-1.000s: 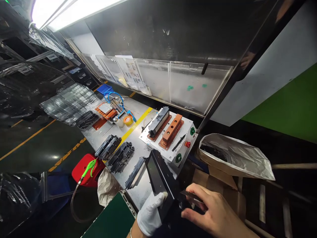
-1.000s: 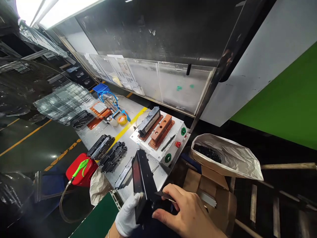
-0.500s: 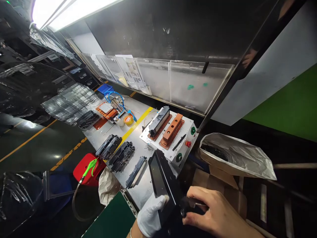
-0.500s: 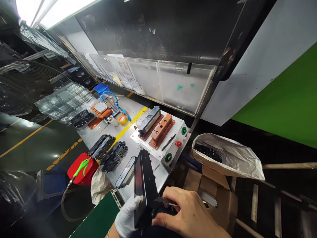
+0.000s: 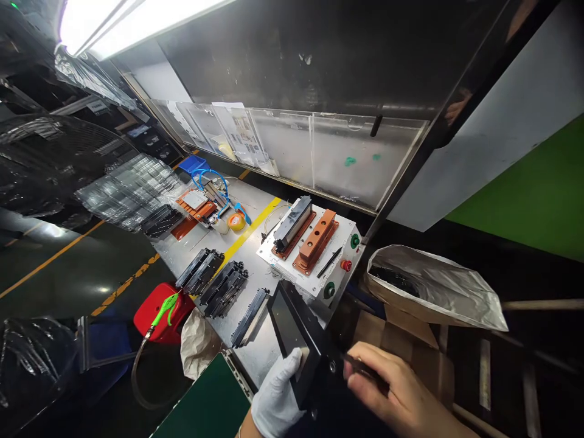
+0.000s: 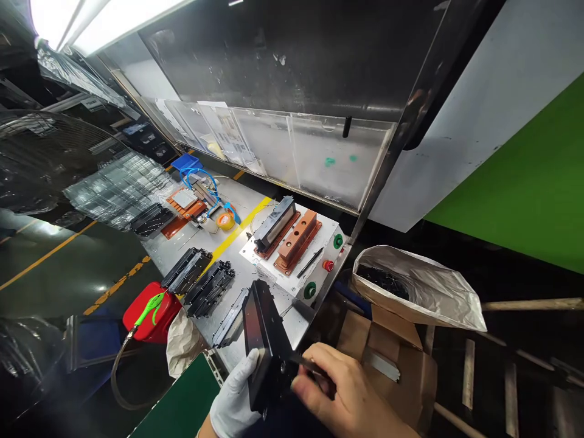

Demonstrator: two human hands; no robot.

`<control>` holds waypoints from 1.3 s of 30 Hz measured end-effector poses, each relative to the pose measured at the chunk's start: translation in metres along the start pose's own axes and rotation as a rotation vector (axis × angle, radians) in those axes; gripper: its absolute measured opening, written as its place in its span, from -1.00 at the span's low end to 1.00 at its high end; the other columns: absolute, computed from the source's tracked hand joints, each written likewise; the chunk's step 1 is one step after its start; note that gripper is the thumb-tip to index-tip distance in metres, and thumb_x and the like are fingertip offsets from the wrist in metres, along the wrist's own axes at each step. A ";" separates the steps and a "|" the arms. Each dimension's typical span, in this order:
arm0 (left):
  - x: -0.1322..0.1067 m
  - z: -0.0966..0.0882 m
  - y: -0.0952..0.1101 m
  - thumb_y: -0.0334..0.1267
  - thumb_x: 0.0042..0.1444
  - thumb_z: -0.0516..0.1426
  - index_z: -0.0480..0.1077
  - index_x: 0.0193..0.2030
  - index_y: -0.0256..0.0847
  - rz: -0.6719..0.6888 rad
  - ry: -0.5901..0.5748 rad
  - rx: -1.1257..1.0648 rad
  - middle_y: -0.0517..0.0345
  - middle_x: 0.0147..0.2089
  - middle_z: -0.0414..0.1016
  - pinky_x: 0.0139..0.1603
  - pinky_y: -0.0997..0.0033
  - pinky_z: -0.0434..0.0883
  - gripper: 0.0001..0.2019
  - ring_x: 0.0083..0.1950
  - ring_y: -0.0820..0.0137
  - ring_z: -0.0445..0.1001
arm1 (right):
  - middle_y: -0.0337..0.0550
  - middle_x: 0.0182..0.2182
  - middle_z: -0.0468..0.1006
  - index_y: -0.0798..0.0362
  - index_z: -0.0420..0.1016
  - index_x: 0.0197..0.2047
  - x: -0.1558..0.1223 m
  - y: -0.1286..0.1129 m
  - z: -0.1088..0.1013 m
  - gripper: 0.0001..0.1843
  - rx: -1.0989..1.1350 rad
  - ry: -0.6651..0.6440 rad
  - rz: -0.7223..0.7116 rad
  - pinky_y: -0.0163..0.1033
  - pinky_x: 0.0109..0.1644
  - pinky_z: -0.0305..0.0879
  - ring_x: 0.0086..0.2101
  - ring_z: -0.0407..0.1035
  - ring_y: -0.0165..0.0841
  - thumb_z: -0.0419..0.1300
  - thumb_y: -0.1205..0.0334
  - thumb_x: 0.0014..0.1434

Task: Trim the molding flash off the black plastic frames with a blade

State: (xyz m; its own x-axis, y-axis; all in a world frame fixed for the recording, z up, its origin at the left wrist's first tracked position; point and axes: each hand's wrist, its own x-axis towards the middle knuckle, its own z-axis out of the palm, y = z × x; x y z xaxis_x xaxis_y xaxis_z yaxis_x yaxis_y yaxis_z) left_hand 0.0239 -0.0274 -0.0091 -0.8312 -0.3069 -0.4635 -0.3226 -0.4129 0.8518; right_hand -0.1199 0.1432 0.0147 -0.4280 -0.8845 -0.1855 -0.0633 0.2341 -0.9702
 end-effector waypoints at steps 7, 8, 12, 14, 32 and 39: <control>-0.009 -0.004 -0.012 -0.18 0.03 0.35 0.56 -0.29 -0.11 0.051 0.147 -0.259 0.12 -0.18 0.62 0.25 0.22 0.38 -0.87 0.05 0.20 0.53 | -0.27 -0.35 0.44 -0.12 0.40 -0.12 0.005 0.011 0.018 -0.56 -0.054 0.172 -0.011 -0.24 -0.27 0.23 -0.37 0.35 -0.32 -0.09 -0.25 0.37; -0.009 0.000 -0.009 -0.14 0.14 0.28 0.57 -0.31 -0.13 0.001 0.097 -0.368 0.12 -0.21 0.63 0.19 0.30 0.41 -0.87 0.00 0.25 0.55 | -0.28 -0.37 0.43 -0.11 0.40 -0.16 0.007 0.014 0.020 -0.55 -0.109 0.208 -0.069 -0.24 -0.30 0.21 -0.38 0.34 -0.32 -0.03 -0.30 0.33; -0.009 0.016 0.001 -0.10 0.15 0.28 0.60 -0.27 -0.18 -0.161 -0.078 -0.727 0.17 -0.28 0.65 -0.29 0.58 0.50 -0.81 -0.25 0.43 0.59 | -0.35 -0.52 0.33 -0.03 0.24 -0.43 0.017 0.014 0.025 -0.47 -0.305 0.405 -0.275 -0.28 -0.45 0.10 -0.51 0.27 -0.40 0.04 -0.32 0.28; -0.010 0.018 0.002 -0.15 0.12 0.32 0.61 -0.23 -0.15 -0.195 -0.097 -0.811 0.23 -0.29 0.65 -0.37 0.64 0.48 -0.85 -0.29 0.48 0.60 | -0.37 -0.58 0.28 -0.01 0.19 -0.48 0.020 0.012 0.027 -0.46 -0.366 0.472 -0.355 -0.28 -0.48 0.06 -0.55 0.24 -0.42 0.02 -0.27 0.32; -0.014 0.032 0.005 -0.24 0.35 0.09 0.61 -0.17 -0.18 -0.262 0.007 -1.030 0.22 -0.13 0.65 -0.29 0.80 0.48 -0.75 -0.11 0.51 0.61 | -0.29 -0.46 0.33 -0.03 0.29 -0.37 0.024 0.021 0.031 -0.44 -0.410 0.446 -0.299 -0.23 -0.37 0.17 -0.42 0.27 -0.32 -0.13 -0.32 0.34; -0.007 0.038 0.020 -0.30 0.39 0.01 0.60 -0.17 -0.26 -0.235 0.124 -1.038 0.14 -0.11 0.65 -0.16 0.76 0.49 -0.68 -0.11 0.52 0.61 | -0.27 -0.42 0.33 -0.02 0.26 -0.35 0.009 0.026 0.040 -0.55 -0.364 0.318 -0.212 -0.19 -0.30 0.17 -0.38 0.26 -0.31 -0.21 -0.02 0.47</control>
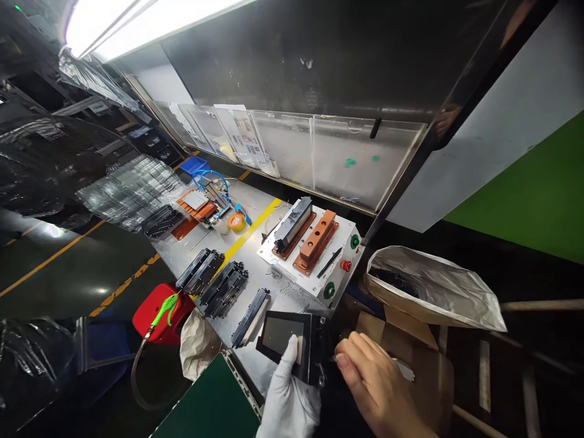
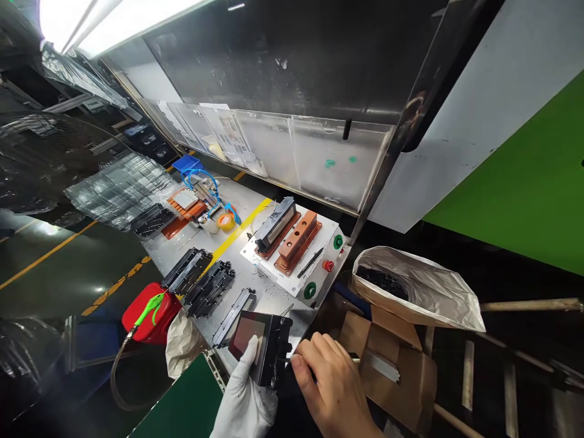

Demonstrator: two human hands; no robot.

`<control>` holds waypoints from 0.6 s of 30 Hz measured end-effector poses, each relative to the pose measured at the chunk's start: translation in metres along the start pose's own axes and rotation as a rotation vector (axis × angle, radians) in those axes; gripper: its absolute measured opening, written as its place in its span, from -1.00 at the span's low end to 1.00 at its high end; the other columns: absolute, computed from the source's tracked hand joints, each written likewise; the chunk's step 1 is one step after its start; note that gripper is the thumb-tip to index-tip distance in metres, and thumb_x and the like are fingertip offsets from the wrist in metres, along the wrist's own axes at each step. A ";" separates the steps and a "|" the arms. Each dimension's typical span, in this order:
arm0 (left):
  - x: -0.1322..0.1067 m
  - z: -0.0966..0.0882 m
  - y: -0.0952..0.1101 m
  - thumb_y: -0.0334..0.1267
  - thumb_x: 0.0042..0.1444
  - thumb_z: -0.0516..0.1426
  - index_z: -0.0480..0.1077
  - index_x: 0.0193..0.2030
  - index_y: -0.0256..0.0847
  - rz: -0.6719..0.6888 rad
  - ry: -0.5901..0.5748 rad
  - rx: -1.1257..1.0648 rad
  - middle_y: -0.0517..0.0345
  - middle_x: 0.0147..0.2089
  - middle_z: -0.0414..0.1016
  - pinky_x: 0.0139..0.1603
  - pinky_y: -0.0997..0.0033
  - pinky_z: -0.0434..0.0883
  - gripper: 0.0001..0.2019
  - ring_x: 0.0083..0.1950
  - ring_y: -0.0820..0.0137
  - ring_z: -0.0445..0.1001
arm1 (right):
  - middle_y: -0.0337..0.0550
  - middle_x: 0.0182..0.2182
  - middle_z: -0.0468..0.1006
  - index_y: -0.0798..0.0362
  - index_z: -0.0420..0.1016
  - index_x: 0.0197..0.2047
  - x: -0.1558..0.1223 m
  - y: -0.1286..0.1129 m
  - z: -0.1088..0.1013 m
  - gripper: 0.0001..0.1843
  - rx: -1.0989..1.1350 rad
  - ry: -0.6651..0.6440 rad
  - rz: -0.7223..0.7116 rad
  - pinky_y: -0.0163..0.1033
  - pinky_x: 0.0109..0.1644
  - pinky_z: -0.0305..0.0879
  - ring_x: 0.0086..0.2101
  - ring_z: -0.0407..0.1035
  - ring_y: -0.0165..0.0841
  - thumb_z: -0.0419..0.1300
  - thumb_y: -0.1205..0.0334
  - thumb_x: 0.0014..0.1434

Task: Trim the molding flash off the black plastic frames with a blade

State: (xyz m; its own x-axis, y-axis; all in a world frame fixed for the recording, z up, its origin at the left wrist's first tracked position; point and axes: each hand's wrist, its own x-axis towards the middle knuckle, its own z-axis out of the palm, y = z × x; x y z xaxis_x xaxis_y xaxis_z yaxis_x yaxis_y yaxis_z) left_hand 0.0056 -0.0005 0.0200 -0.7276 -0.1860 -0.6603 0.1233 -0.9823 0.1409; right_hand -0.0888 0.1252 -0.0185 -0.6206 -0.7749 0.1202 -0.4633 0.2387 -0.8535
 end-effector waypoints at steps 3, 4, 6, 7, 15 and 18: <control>0.003 0.002 0.000 -0.26 0.42 -0.04 0.59 -0.13 -0.31 -0.010 -0.002 -0.033 0.10 -0.10 0.65 -0.03 0.70 0.48 -0.64 -0.06 0.49 0.60 | -0.26 -0.35 0.36 -0.04 0.30 -0.27 -0.003 0.000 0.006 -0.60 -0.025 0.104 0.025 -0.15 -0.20 0.17 -0.31 0.28 -0.30 -0.20 0.01 0.48; 0.003 0.003 -0.001 -0.26 0.42 -0.04 0.58 -0.10 -0.32 0.001 0.001 -0.038 0.09 -0.10 0.65 -0.02 0.70 0.48 -0.64 -0.06 0.49 0.60 | -0.26 -0.33 0.37 -0.05 0.33 -0.22 -0.002 0.001 0.008 -0.64 -0.054 0.166 0.002 -0.15 -0.19 0.16 -0.29 0.29 -0.30 -0.16 0.00 0.48; 0.003 0.007 -0.002 -0.28 0.42 -0.03 0.56 -0.06 -0.37 0.036 0.034 -0.038 0.06 -0.10 0.65 0.01 0.71 0.47 -0.66 -0.06 0.50 0.60 | -0.26 -0.30 0.38 -0.06 0.38 -0.15 0.000 0.004 0.013 -0.71 -0.149 0.309 -0.073 -0.16 -0.16 0.13 -0.29 0.30 -0.31 -0.04 -0.04 0.45; 0.003 0.009 -0.003 -0.29 0.42 -0.03 0.56 -0.06 -0.37 0.050 0.055 -0.043 0.06 -0.10 0.65 0.02 0.70 0.47 -0.66 -0.08 0.51 0.61 | -0.26 -0.30 0.38 -0.07 0.40 -0.14 0.002 0.005 0.015 -0.72 -0.199 0.387 -0.108 -0.16 -0.15 0.12 -0.29 0.30 -0.31 0.01 -0.06 0.42; 0.003 0.012 -0.001 -0.34 0.44 -0.17 0.60 -0.16 -0.32 0.094 0.048 -0.065 0.13 -0.16 0.66 -0.22 0.78 0.50 -0.52 -0.16 0.53 0.62 | -0.20 -0.31 0.41 -0.07 0.41 -0.18 0.008 0.002 -0.003 -0.63 0.138 0.466 0.010 -0.27 -0.25 0.30 -0.33 0.36 -0.34 -0.15 0.03 0.48; 0.006 0.006 0.001 -0.36 0.42 -0.09 0.61 -0.20 -0.25 0.125 0.002 -0.023 0.17 -0.11 0.65 -0.01 0.75 0.46 -0.58 -0.08 0.53 0.61 | -0.25 -0.40 0.42 -0.06 0.39 -0.23 0.005 0.000 -0.007 -0.52 0.249 0.083 -0.005 -0.28 -0.39 0.26 -0.46 0.33 -0.36 -0.21 -0.13 0.45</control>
State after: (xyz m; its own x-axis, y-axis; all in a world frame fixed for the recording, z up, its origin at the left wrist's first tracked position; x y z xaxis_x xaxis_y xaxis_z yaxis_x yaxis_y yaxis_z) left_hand -0.0023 -0.0023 0.0207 -0.7042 -0.3075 -0.6400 0.2287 -0.9515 0.2056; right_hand -0.0960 0.1258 -0.0144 -0.6731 -0.7225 0.1576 -0.3034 0.0755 -0.9499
